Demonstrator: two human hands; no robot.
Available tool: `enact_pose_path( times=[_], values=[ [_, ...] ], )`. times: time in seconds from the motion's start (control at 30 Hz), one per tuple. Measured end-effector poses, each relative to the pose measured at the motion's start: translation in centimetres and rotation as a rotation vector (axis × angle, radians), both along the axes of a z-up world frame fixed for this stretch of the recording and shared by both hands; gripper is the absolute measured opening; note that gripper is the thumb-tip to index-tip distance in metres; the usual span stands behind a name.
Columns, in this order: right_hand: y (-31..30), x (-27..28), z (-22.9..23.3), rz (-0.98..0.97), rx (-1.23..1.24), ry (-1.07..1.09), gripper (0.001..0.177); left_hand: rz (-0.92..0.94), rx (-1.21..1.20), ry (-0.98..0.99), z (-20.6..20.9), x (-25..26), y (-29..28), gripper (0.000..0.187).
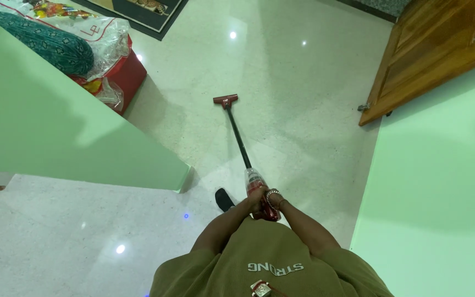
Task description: The person vacuums the tiled floor throughout the room and hallway using a vacuum cleaner.
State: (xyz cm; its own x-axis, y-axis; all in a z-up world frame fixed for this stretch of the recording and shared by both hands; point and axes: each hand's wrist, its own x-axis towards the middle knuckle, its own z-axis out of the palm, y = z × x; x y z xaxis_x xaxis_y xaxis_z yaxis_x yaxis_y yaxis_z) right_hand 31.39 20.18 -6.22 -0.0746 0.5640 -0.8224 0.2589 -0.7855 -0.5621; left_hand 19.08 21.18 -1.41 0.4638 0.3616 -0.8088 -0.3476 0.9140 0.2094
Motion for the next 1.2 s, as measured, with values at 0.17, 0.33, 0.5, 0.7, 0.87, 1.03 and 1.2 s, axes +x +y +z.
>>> enact_pose_path(
  times=[0.17,0.33,0.5,0.7,0.87,1.03,1.2],
  values=[
    [5.1,-4.6,0.5,0.035,-0.029,0.037,0.033,0.065,-0.041,-0.015,-0.9,-4.2,4.2,0.023],
    [10.4,-9.2,1.1,0.004,-0.055,0.052,0.030,0.089,0.007,-0.055,-1.5,-8.3,8.5,0.020],
    [15.5,-13.3,1.7,-0.053,-0.164,0.180,0.035,0.191,0.061,-0.006,-1.6,-11.4,12.4,0.015],
    [22.1,-15.0,2.1,-0.015,-0.166,0.168,0.044,0.291,0.055,0.033,-3.0,-12.9,17.3,0.024],
    [30.6,-17.3,2.2,0.083,-0.167,0.071,0.047,0.388,0.121,0.085,-4.6,-13.6,24.7,0.035],
    [39.3,-19.3,2.5,0.134,-0.257,0.122,0.049,0.503,-0.024,0.129,-3.0,-13.3,31.6,0.055],
    [45.2,-18.8,2.5,0.195,-0.349,0.142,0.051,0.572,0.007,0.120,-2.2,-12.2,37.0,0.059]
  ],
)
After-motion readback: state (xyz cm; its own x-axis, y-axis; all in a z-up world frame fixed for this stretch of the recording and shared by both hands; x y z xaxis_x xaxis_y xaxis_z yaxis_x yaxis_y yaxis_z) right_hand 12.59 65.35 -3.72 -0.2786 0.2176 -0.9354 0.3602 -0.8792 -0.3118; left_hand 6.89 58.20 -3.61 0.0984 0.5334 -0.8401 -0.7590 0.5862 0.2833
